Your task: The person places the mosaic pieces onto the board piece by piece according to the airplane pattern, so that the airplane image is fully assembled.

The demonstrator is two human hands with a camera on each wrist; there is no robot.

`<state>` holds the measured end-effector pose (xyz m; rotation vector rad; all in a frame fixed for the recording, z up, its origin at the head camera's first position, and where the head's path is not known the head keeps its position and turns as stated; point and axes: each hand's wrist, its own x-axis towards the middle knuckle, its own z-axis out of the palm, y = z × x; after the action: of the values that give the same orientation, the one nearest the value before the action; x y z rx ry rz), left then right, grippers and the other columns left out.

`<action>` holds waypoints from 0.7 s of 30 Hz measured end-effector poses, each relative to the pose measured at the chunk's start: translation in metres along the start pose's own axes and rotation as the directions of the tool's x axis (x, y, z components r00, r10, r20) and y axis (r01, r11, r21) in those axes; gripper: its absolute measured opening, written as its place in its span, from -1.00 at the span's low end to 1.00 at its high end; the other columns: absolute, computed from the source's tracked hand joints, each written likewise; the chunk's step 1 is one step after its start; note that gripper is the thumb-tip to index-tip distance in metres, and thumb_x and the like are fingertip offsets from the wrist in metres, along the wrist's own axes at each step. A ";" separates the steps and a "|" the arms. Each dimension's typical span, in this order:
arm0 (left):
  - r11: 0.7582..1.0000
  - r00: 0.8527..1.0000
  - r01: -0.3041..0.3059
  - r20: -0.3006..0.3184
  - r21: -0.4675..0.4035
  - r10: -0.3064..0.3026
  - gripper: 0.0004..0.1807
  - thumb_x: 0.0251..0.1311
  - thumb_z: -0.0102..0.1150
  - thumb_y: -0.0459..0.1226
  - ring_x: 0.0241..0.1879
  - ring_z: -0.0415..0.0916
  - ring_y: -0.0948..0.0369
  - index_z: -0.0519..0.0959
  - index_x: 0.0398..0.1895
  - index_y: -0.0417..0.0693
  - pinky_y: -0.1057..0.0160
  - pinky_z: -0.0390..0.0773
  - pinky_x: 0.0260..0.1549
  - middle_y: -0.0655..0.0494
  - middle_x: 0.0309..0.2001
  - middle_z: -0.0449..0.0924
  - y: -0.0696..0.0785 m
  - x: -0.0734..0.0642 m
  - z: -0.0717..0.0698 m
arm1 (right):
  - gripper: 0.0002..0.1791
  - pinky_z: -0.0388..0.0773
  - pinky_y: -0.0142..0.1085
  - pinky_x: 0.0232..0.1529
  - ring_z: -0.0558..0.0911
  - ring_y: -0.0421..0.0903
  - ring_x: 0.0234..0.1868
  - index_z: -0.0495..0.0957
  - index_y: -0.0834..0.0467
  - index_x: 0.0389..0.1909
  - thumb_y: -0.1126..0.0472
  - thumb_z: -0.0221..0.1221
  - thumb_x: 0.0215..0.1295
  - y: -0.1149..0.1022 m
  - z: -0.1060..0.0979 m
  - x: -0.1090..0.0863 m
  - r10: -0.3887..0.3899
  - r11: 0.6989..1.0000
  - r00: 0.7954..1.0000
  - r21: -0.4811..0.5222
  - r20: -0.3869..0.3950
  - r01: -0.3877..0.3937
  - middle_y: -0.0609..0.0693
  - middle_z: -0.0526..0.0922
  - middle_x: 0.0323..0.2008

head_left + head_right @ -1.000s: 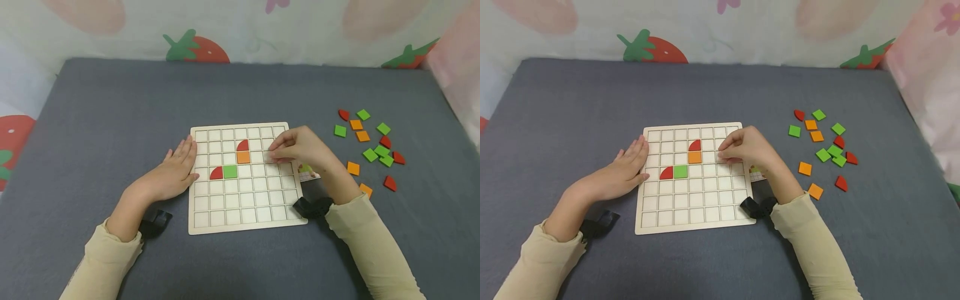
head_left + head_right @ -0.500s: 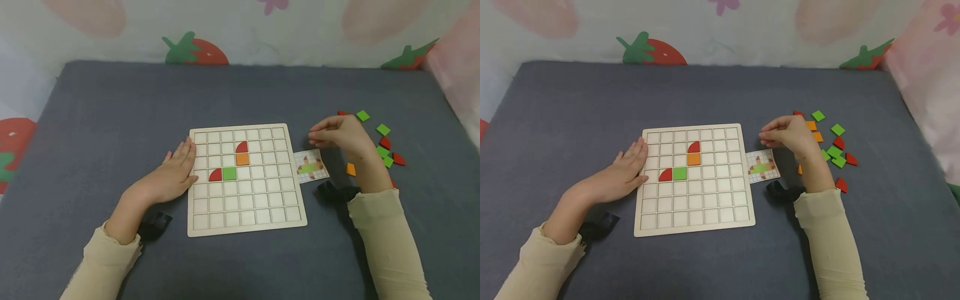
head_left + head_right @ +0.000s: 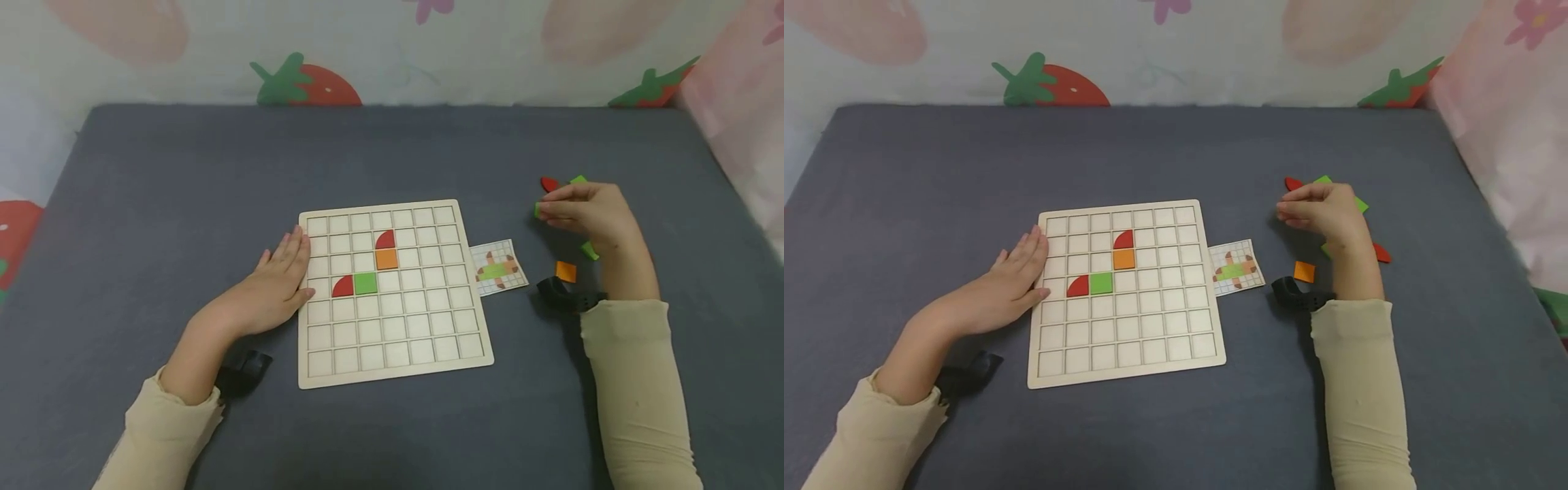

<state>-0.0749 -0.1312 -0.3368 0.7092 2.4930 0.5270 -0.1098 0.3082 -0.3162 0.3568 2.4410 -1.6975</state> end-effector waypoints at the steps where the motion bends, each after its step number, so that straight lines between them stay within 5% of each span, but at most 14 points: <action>1: 1.000 1.000 0.001 0.000 0.000 -0.001 -0.20 0.43 -0.16 -0.19 0.42 -0.57 -0.10 -0.36 0.42 -0.39 -0.19 -0.33 0.30 -0.23 0.45 -0.59 -0.001 -0.001 0.000 | -0.87 0.59 -0.42 -0.29 0.66 -0.25 -0.39 0.68 0.00 -0.45 0.28 0.24 0.23 0.001 -0.001 0.000 0.001 1.000 1.000 0.002 -0.011 -0.001 -0.20 0.66 -0.46; 21: 1.000 1.000 -0.013 -0.012 0.008 0.014 -0.20 0.43 -0.15 -0.19 0.42 -0.55 -0.11 -0.36 0.42 -0.40 -0.21 -0.32 0.30 -0.25 0.44 -0.58 -0.005 0.001 0.000 | -0.90 0.57 -0.48 -0.31 0.61 -0.36 -0.44 0.64 0.15 -0.25 0.28 0.26 0.21 0.019 -0.007 0.011 0.035 0.996 0.990 -0.071 -0.136 -0.045 -0.21 0.55 -0.34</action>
<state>-0.0773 -0.1345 -0.3389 0.7284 2.5047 0.5285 -0.1145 0.3222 -0.3338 0.5228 2.5639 -1.6119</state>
